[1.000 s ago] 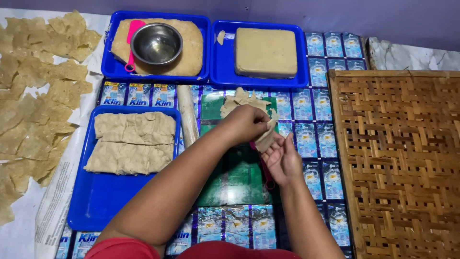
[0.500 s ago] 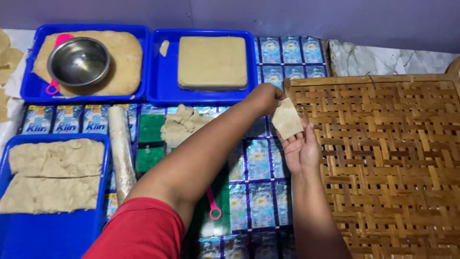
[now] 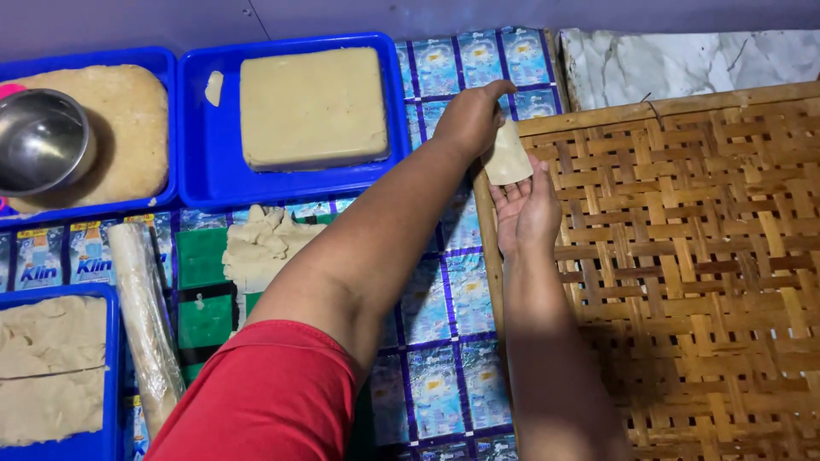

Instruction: The recorder is rolling out dough into thin sheets and cutting them into squares to prepare pastry wrappers.

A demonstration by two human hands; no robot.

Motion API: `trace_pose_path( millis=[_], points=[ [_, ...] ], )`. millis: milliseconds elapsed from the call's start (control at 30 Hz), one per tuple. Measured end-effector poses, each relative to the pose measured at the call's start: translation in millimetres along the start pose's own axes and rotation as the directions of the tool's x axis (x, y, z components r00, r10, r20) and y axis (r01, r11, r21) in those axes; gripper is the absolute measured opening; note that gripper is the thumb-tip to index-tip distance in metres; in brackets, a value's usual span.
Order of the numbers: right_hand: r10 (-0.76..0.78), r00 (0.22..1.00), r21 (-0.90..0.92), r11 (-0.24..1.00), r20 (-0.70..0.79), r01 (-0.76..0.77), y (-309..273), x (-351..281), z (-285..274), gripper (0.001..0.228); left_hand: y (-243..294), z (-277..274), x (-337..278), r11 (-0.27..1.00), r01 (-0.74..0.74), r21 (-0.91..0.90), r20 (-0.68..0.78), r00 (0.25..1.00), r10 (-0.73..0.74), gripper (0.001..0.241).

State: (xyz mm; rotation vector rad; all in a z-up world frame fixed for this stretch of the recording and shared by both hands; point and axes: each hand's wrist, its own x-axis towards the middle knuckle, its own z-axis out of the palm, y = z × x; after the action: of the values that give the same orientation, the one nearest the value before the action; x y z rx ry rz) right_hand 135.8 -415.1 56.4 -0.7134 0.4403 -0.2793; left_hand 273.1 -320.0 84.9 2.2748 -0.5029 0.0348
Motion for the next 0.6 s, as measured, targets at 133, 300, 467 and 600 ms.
trace_pose_path(
  millis=[133, 300, 467, 600],
  points=[
    [0.016, 0.998, -0.006, 1.0, -0.061, -0.017, 2.2, -9.5, 5.8, 0.051, -10.3, 5.7, -1.3, 0.997, -0.071, -0.001, -0.021, 0.997, 0.071, 0.041],
    [-0.054, 0.998, -0.039, 0.998, -0.033, 0.052, 0.5, -22.1, 11.3, 0.052, -5.9, 0.9, -10.9, 0.998, -0.066, 0.005, -0.011, 0.998, 0.066, 0.037],
    [-0.093, 0.995, -0.182, 0.979, -0.02, 0.088, 3.5, -28.5, -3.1, 0.062, -19.0, 12.8, -6.8, 0.995, -0.09, 0.039, -0.064, 0.994, 0.093, 0.039],
    [-0.206, 0.978, -0.837, 0.532, 0.016, 0.126, -17.2, -76.1, 20.7, 0.053, 2.0, -2.5, -10.1, 0.993, 0.031, 0.111, 0.051, 0.998, -0.037, 0.038]
  ],
)
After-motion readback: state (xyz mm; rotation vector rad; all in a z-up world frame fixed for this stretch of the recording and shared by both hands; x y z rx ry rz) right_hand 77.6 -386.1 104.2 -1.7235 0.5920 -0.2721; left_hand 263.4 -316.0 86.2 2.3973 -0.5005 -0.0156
